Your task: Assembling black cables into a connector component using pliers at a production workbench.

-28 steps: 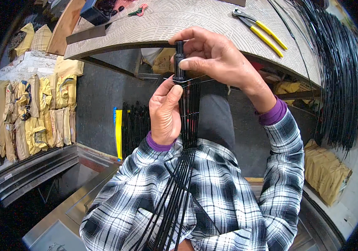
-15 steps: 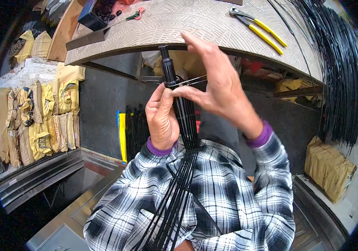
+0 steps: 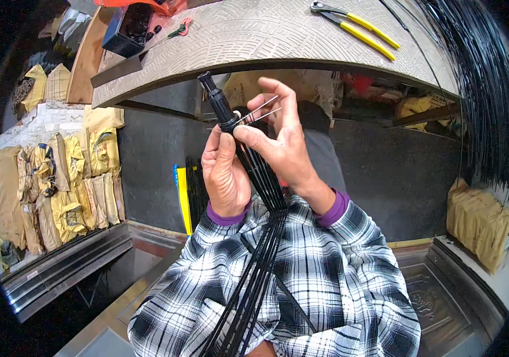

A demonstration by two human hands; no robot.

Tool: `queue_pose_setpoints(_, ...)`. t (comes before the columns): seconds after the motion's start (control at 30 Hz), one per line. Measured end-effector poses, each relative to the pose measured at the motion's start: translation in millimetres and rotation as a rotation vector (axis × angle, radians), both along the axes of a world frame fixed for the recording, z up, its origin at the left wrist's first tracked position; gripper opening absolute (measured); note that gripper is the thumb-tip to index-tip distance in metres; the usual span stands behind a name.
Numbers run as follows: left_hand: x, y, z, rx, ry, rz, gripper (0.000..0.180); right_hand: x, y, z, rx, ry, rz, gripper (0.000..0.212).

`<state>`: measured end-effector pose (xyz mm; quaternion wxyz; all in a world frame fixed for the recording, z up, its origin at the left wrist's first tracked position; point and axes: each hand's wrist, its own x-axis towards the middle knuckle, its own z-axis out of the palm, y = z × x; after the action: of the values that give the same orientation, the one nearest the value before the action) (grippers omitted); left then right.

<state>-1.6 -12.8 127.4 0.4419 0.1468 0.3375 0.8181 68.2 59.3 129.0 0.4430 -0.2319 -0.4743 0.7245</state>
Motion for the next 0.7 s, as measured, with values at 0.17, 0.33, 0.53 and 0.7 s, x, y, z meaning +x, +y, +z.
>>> queue_pose_setpoints(0.17, -9.1, -8.1, -1.6, 0.001, -0.021, 0.003, 0.03, -5.4, -18.3, -13.8, -0.096, 0.007, 0.088, 0.027)
queue_pose_setpoints(0.33, -17.4, -13.4, -5.8, 0.029, -0.064, -0.004, 0.03, -3.5, -19.1, -16.6, -0.15, 0.011, 0.211, 0.015)
queue_pose_setpoints(0.53, -20.2, -14.6, -1.2, -0.004, -0.003, -0.045, 0.03, -4.9, -22.1, -7.5, -0.042, -0.038, 0.163, 0.013)
queue_pose_setpoints(0.7, -21.8, -17.7, -3.9, 0.018, -0.002, -0.051, 0.032, -4.6, -23.6, -9.9, -0.08, 0.027, 0.159, 0.015)
